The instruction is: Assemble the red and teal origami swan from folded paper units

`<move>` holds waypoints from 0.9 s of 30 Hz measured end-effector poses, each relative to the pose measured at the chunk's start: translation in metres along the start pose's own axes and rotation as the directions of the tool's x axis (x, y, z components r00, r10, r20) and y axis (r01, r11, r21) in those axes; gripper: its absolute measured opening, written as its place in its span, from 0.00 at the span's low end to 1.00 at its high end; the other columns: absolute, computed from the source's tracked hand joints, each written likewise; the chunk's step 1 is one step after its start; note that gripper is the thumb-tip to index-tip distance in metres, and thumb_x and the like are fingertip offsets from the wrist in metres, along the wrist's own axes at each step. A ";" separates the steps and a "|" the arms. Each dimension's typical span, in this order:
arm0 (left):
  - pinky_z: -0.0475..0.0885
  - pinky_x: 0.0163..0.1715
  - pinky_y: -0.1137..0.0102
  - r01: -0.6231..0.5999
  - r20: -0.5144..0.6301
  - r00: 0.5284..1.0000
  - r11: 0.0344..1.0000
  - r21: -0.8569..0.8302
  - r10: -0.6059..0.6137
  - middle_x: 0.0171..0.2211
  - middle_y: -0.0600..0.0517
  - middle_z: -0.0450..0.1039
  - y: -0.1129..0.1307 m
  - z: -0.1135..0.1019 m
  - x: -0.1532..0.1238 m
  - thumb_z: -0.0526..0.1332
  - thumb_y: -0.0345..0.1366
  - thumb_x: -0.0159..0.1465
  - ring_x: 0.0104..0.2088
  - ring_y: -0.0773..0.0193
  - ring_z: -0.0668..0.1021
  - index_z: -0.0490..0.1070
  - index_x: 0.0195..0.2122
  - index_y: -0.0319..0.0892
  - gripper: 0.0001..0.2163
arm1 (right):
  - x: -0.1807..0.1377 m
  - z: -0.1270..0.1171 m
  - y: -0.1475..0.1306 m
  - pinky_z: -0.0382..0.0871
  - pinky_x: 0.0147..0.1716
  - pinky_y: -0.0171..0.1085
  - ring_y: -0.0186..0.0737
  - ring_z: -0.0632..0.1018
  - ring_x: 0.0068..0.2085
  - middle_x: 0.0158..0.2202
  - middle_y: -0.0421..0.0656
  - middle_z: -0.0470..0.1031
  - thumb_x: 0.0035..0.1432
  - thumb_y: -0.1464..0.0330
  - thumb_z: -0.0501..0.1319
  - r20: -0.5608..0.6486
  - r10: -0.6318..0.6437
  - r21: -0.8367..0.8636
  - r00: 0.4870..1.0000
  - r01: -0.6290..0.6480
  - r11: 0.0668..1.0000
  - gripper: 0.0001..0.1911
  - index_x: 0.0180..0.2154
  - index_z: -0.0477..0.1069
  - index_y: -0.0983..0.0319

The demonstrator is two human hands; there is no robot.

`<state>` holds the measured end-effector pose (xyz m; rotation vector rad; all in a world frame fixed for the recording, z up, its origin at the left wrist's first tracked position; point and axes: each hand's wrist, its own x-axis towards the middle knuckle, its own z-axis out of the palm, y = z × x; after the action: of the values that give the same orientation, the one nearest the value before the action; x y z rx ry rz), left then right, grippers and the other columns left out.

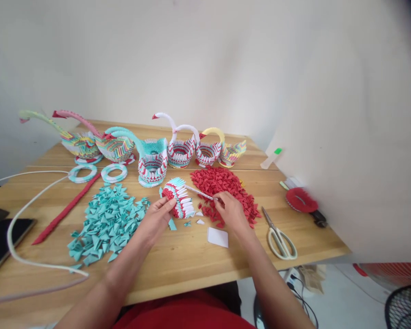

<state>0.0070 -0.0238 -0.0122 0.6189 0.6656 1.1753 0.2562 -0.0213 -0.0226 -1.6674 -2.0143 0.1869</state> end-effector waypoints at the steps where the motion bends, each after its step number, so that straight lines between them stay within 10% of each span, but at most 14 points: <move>1: 0.74 0.43 0.66 0.001 0.000 1.000 1.000 -0.004 -0.001 0.35 0.47 0.80 0.000 0.000 0.000 0.74 0.39 0.51 0.38 0.58 0.80 0.78 0.35 0.37 0.14 | 0.000 -0.003 0.000 0.66 0.39 0.38 0.42 0.76 0.39 0.38 0.45 0.75 0.63 0.74 0.54 0.003 0.001 -0.023 1.000 -0.001 1.000 0.08 0.37 0.72 0.61; 11: 0.72 0.40 0.71 0.007 0.008 1.000 1.000 -0.030 -0.007 0.33 0.50 0.77 -0.003 -0.002 0.001 0.74 0.39 0.51 0.34 0.65 0.77 0.77 0.33 0.37 0.13 | -0.002 -0.017 0.009 0.67 0.38 0.39 0.43 0.75 0.38 0.36 0.45 0.73 0.60 0.73 0.56 -0.064 -0.039 -0.005 0.997 0.039 0.999 0.08 0.33 0.73 0.60; 16: 0.72 0.42 0.69 0.005 0.026 1.000 1.000 -0.005 -0.005 0.33 0.49 0.78 -0.003 -0.001 0.000 0.75 0.40 0.51 0.35 0.63 0.78 0.78 0.34 0.37 0.14 | -0.002 -0.014 -0.002 0.70 0.41 0.41 0.44 0.77 0.41 0.39 0.45 0.76 0.60 0.68 0.58 -0.046 0.036 0.267 0.998 -0.022 0.963 0.08 0.38 0.75 0.59; 21: 0.72 0.41 0.69 0.001 0.075 0.997 0.997 0.081 -0.008 0.33 0.49 0.78 -0.002 0.000 -0.003 0.74 0.42 0.52 0.35 0.63 0.78 0.78 0.36 0.37 0.16 | 0.001 -0.019 -0.036 0.74 0.39 0.41 0.45 0.80 0.40 0.38 0.45 0.80 0.55 0.63 0.64 0.102 0.144 0.746 0.984 -0.171 0.643 0.12 0.41 0.75 0.58; 27: 0.70 0.37 0.72 -0.001 0.090 0.996 0.992 0.128 -0.011 0.32 0.50 0.78 -0.003 -0.001 -0.004 0.74 0.44 0.52 0.31 0.66 0.76 0.78 0.35 0.37 0.16 | 0.002 -0.019 -0.060 0.77 0.34 0.37 0.42 0.81 0.40 0.47 0.46 0.79 0.51 0.66 0.69 0.239 0.152 0.862 0.959 -0.281 0.422 0.25 0.51 0.71 0.56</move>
<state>0.0075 -0.0287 -0.0142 0.7740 0.6687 1.0990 0.2118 -0.0372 0.0195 -1.1555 -1.2796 1.2594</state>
